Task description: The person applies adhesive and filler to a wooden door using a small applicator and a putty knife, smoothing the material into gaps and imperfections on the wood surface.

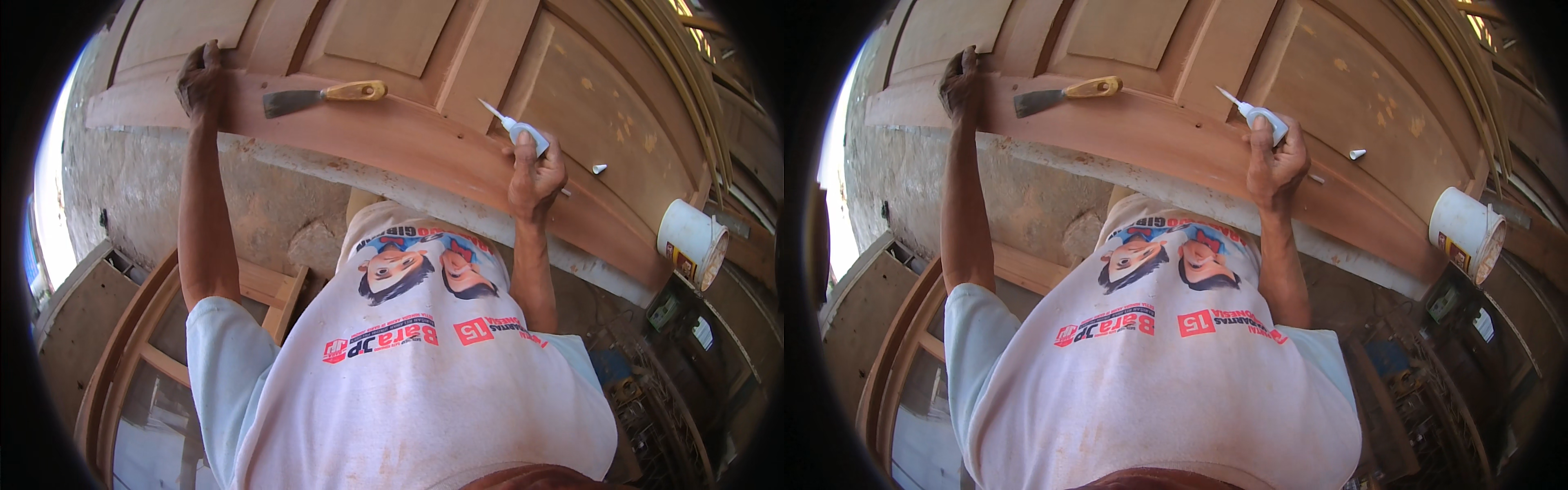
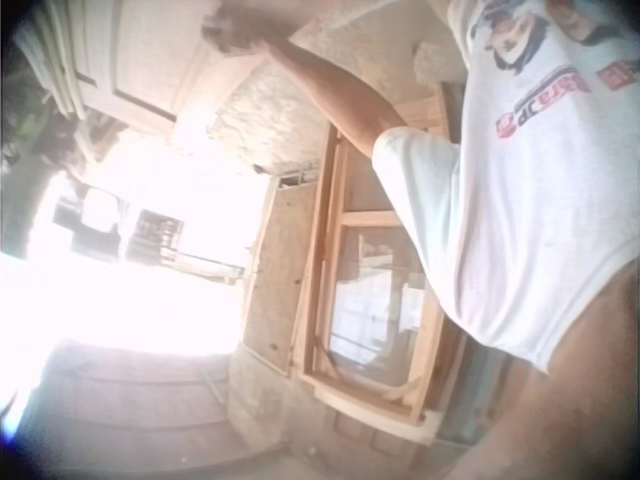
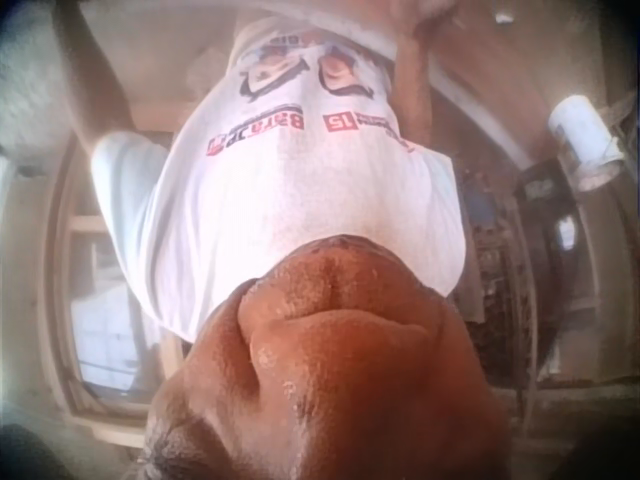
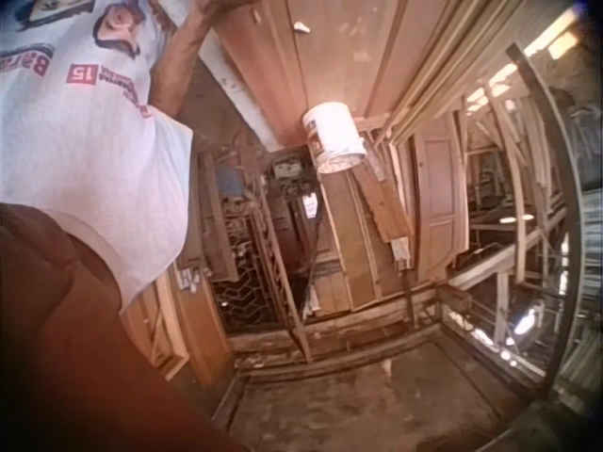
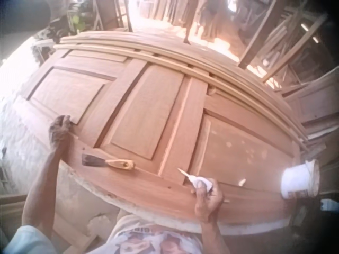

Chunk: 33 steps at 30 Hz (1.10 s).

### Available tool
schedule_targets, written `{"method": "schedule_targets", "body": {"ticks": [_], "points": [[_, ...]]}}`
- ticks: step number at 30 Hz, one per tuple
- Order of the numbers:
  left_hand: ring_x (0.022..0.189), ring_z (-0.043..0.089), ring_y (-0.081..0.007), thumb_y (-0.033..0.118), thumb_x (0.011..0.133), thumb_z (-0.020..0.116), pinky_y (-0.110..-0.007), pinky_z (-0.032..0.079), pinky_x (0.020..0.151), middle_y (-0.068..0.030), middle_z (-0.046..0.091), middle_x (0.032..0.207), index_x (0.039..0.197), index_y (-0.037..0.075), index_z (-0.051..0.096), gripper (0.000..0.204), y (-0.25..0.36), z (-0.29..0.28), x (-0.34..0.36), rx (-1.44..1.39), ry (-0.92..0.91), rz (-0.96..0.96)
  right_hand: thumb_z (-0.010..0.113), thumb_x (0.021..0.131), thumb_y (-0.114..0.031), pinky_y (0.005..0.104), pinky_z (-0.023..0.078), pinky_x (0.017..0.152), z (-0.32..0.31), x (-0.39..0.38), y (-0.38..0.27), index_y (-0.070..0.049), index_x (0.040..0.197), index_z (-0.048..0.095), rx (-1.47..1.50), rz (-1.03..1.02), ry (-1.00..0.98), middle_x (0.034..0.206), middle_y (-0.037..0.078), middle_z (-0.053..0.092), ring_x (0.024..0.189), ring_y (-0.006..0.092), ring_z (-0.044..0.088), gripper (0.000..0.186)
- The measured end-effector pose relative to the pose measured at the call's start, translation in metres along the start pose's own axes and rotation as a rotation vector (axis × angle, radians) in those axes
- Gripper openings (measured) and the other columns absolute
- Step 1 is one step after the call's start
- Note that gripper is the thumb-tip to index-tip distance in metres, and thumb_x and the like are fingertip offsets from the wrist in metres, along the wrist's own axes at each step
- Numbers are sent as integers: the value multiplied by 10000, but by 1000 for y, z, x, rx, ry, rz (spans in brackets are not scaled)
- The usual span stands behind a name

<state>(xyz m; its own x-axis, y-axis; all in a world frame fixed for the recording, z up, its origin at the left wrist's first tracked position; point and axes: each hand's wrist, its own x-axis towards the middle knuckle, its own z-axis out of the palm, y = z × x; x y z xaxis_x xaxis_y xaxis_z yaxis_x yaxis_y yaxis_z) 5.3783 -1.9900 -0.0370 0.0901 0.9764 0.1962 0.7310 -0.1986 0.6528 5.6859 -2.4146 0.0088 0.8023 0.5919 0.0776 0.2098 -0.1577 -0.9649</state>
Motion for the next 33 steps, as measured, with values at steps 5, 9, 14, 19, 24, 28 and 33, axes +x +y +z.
{"method": "schedule_targets", "body": {"ticks": [5, 9, 14, 19, 24, 28, 33], "points": [[1065, 725, -310, 468, 1000, 621, -401, 524, 948, -148, 777, 1109, 1184, 112, 769, 427, -3, 4, 2, 2, -1, -12, 666, 1021, -203, 229, 481, 620, 4, 0, 0, 35, 1048, 673, 13, -22, 20, 825, 32, 656, 687, 95, 645, 240], [1093, 715, -337, 495, 997, 607, -419, 518, 973, -158, 769, 1135, 1199, 125, 766, 451, -1, 1, 1, 57, 6, -8, 653, 1028, -172, 241, 519, 655, 2, -1, 0, 50, 1044, 664, 24, -14, 5, 865, 59, 683, 715, 98, 658, 223], [1130, 700, -354, 516, 988, 606, -430, 511, 996, -170, 757, 1166, 1211, 134, 764, 469, -5, 2, 3, 95, 14, -4, 643, 1033, -156, 248, 547, 667, 0, -1, 1, 59, 1044, 659, 0, -18, -5, 887, 75, 697, 728, 102, 670, 215], [1035, 720, -230, 466, 1007, 633, -355, 528, 932, -100, 785, 1088, 1194, 92, 765, 438, -6, 3, 3, 98, 27, 27, 641, 1035, -159, 249, 563, 675, 0, -1, 0, 59, 1049, 658, 12, -2, -6, 901, 79, 698, 737, 106, 678, 219], [996, 729, -170, 441, 1018, 646, -320, 537, 905, -71, 798, 1048, 1186, 69, 766, 425, 2, 1, 1, 110, 24, 37, 637, 1039, -170, 255, 575, 681, 1, -2, 0, 62, 1063, 654, 39, -7, -12, 921, 87, 700, 740, 112, 684, 234], [992, 728, -166, 430, 1019, 650, -317, 539, 899, -68, 798, 1044, 1186, 67, 765, 416, -1, 2, 2, 113, 23, 24, 634, 1042, -176, 255, 574, 681, 0, -2, 2, 61, 1066, 654, 35, -8, -19, 927, 88, 700, 739, 112, 685, 239], [973, 725, -151, 413, 1018, 661, -307, 540, 885, -62, 798, 1032, 1177, 60, 767, 402, -6, 4, 6, 106, 27, 30, 634, 1041, -184, 255, 569, 673, -1, -2, 0, 58, 1065, 654, 25, 1, -23, 921, 82, 698, 732, 113, 686, 244]]}}
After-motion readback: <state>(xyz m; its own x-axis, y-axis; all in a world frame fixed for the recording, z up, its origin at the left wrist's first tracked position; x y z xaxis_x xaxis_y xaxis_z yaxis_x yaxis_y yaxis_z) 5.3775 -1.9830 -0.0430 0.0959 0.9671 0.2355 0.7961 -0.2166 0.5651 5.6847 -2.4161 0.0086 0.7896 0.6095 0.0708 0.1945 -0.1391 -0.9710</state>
